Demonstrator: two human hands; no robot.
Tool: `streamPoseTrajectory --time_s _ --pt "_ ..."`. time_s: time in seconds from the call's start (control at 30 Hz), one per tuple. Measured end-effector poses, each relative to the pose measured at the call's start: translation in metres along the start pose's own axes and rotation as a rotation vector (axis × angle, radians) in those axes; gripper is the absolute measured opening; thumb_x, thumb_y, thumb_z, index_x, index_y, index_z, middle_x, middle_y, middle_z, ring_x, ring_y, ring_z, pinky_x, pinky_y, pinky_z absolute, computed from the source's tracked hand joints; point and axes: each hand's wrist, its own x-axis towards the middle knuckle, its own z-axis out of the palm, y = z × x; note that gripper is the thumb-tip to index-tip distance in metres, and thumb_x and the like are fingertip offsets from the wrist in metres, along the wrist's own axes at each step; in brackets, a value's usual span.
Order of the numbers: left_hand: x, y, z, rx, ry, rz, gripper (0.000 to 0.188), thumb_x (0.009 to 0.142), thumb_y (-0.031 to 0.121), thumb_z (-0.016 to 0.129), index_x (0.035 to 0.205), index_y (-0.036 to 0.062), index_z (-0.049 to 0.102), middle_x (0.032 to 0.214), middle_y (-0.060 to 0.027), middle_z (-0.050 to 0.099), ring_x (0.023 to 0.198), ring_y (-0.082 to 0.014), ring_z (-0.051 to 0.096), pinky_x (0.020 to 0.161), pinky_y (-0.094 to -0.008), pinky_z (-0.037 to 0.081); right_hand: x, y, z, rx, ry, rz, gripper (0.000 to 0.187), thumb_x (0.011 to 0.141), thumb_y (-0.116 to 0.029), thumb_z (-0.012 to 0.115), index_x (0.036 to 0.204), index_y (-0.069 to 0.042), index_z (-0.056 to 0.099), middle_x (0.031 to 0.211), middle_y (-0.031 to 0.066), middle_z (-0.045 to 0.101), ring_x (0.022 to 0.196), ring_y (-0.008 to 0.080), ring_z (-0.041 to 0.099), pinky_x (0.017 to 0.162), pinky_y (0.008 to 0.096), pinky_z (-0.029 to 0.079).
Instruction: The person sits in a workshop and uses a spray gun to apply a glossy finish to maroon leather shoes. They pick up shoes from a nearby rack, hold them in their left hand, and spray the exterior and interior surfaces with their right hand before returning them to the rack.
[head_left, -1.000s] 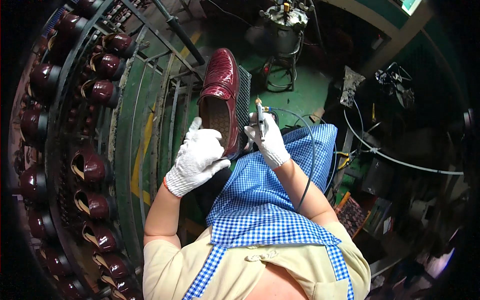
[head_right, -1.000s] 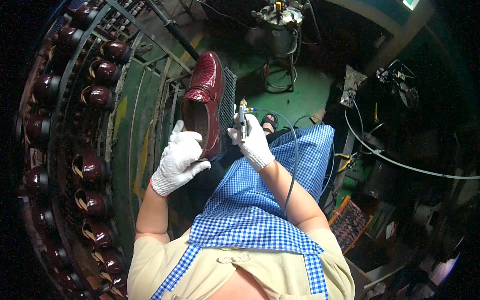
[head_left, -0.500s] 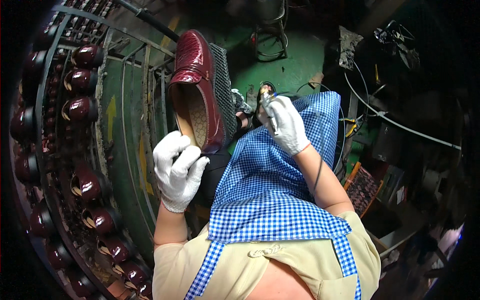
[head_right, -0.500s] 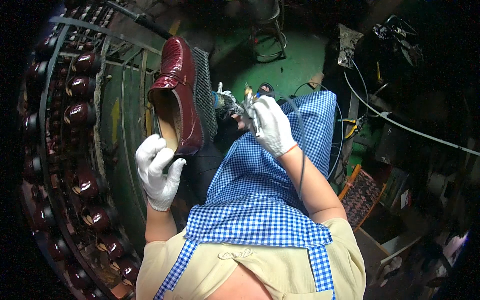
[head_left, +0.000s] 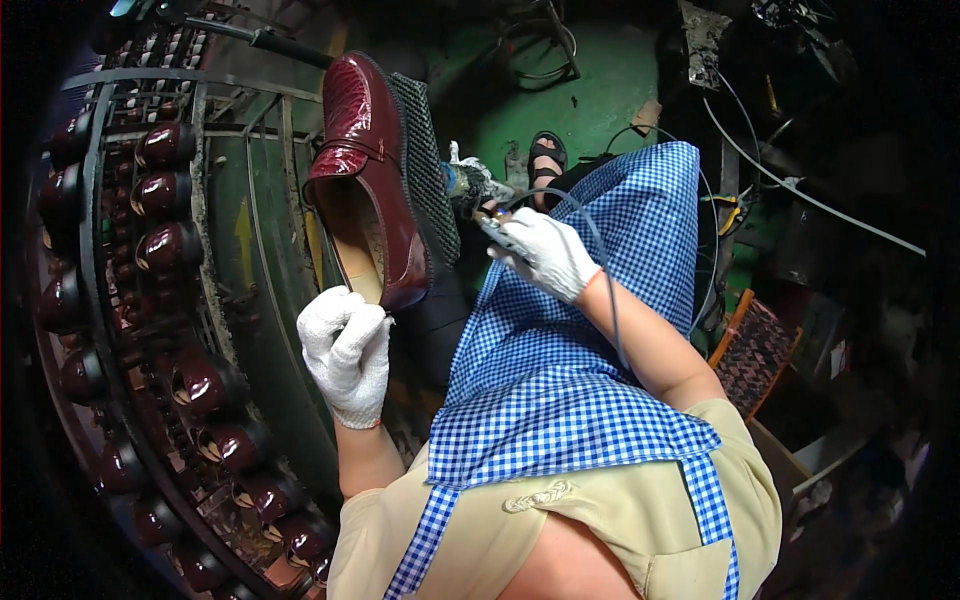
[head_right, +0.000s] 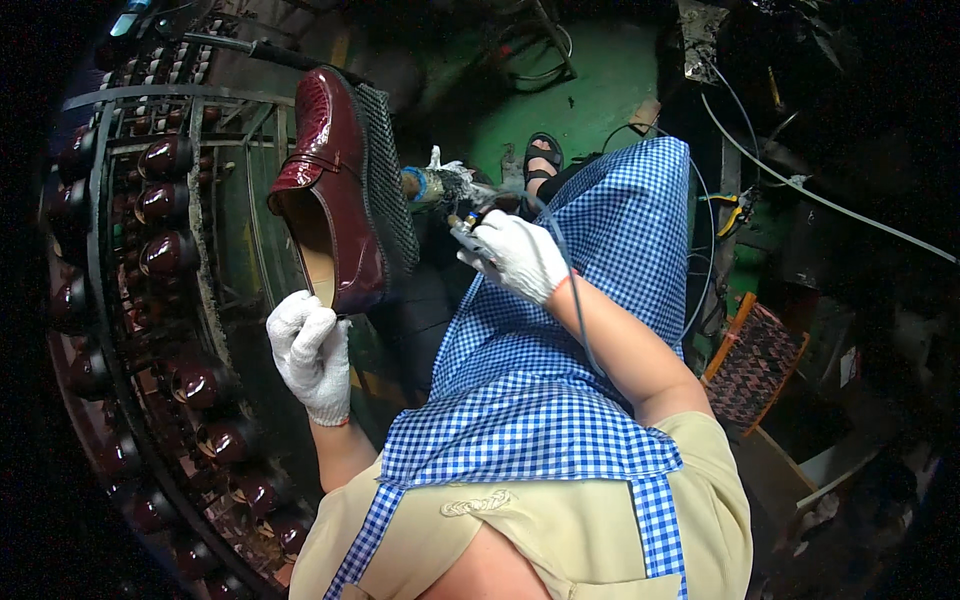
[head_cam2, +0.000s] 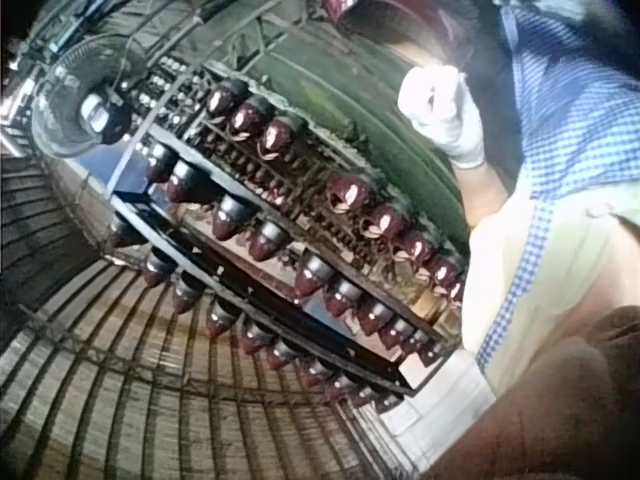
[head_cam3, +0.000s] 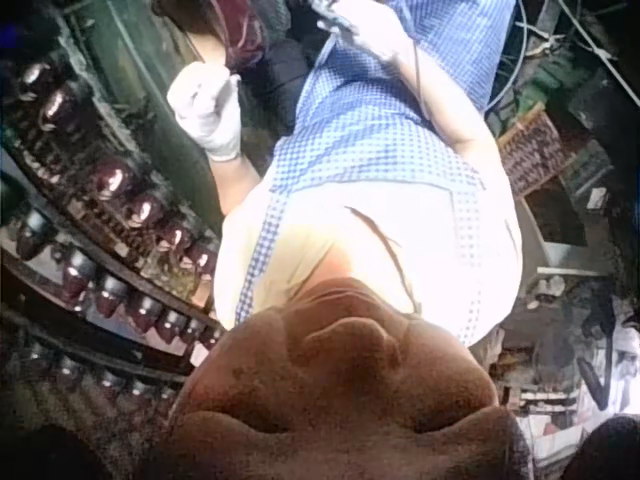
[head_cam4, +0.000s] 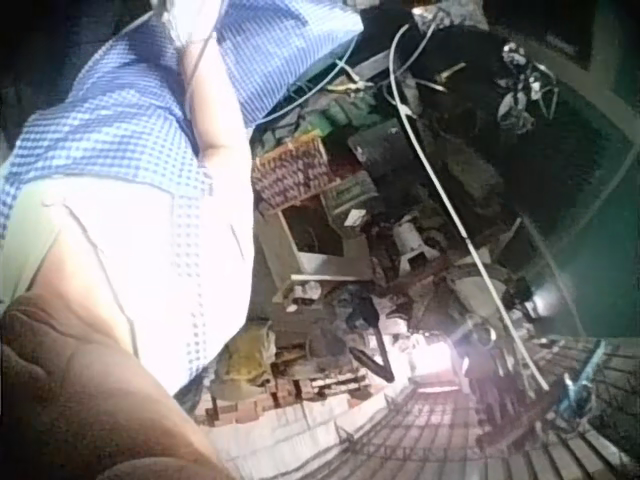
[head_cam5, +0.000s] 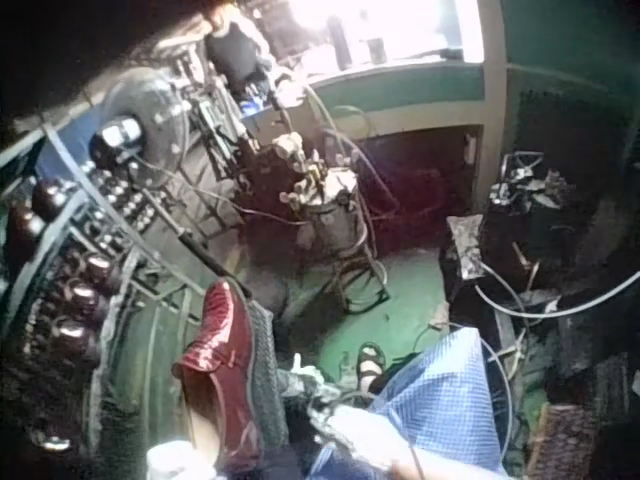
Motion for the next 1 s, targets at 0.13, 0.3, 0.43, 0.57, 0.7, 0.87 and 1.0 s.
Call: streamPoseTrajectory --time_s 0.13,0.3,0.43,0.57,0.7,0.87,1.0 --pt "0.001 0.001 -0.004 -0.015 -0.043 0.000 0.043 0.082 -0.008 0.081 0.120 0.0106 0.071 0.122 -0.0102 0.064 0.114 -0.0288 0.064 0.100 -0.0406 0.051 -0.006 -0.023 -0.047 0.200 0.127 0.071 0.020 0.095 -0.025 0.076 0.104 -0.007 0.072 0.092 0.0109 0.065 0.078 0.0285 0.068 0.068 0.0377 0.057" --pt "-0.014 -0.003 -0.003 0.010 -0.011 -0.047 0.044 0.085 -0.007 0.081 0.124 0.0107 0.071 0.127 -0.0121 0.061 0.114 -0.0265 0.063 0.097 -0.0373 0.051 0.000 -0.046 -0.073 0.423 -0.007 0.093 0.021 0.100 -0.025 0.073 0.101 -0.005 0.068 0.090 0.0106 0.063 0.073 0.0269 0.063 0.067 0.0377 0.052" --pt "-0.019 -0.005 -0.003 0.032 0.002 -0.071 0.047 0.085 -0.010 0.080 0.125 0.0119 0.071 0.128 -0.0123 0.061 0.114 -0.0257 0.063 0.096 -0.0367 0.052 0.010 -0.053 -0.066 0.607 -0.032 0.146 0.024 0.101 -0.029 0.073 0.099 -0.006 0.066 0.088 0.0091 0.061 0.073 0.0245 0.061 0.066 0.0363 0.049" --pt "-0.019 -0.008 -0.001 0.039 0.053 -0.071 0.045 0.077 -0.011 0.084 0.115 0.0106 0.075 0.122 -0.0102 0.064 0.107 -0.0244 0.065 0.088 -0.0338 0.053 0.015 -0.055 -0.061 0.665 -0.054 0.147 0.023 0.101 -0.026 0.072 0.107 -0.005 0.068 0.086 0.0084 0.060 0.074 0.0229 0.059 0.070 0.0355 0.049" --pt "-0.020 -0.011 -0.002 0.031 0.037 -0.061 0.047 0.075 -0.014 0.083 0.114 0.0112 0.075 0.123 -0.0100 0.064 0.106 -0.0234 0.065 0.088 -0.0328 0.053 0.017 -0.059 -0.060 0.713 -0.037 0.156 0.023 0.101 -0.025 0.072 0.107 -0.004 0.067 0.085 0.0080 0.060 0.074 0.0226 0.059 0.070 0.0360 0.050" --pt "-0.019 -0.008 -0.003 0.026 0.025 -0.060 0.053 0.072 -0.018 0.081 0.114 0.0129 0.075 0.122 -0.0101 0.064 0.106 -0.0237 0.066 0.088 -0.0329 0.054 0.019 -0.057 -0.056 0.672 -0.008 0.094 0.024 0.099 -0.029 0.075 0.105 -0.007 0.071 0.083 0.0088 0.062 0.070 0.0237 0.061 0.065 0.0356 0.049" --pt "-0.007 -0.007 -0.008 0.058 -0.023 0.020 0.056 0.068 -0.018 0.082 0.114 0.0128 0.076 0.116 -0.0105 0.068 0.103 -0.0253 0.068 0.087 -0.0330 0.055 0.021 -0.060 -0.059 0.581 -0.015 0.069 0.025 0.099 -0.031 0.074 0.102 -0.007 0.071 0.079 0.0087 0.062 0.067 0.0243 0.061 0.062 0.0363 0.047"
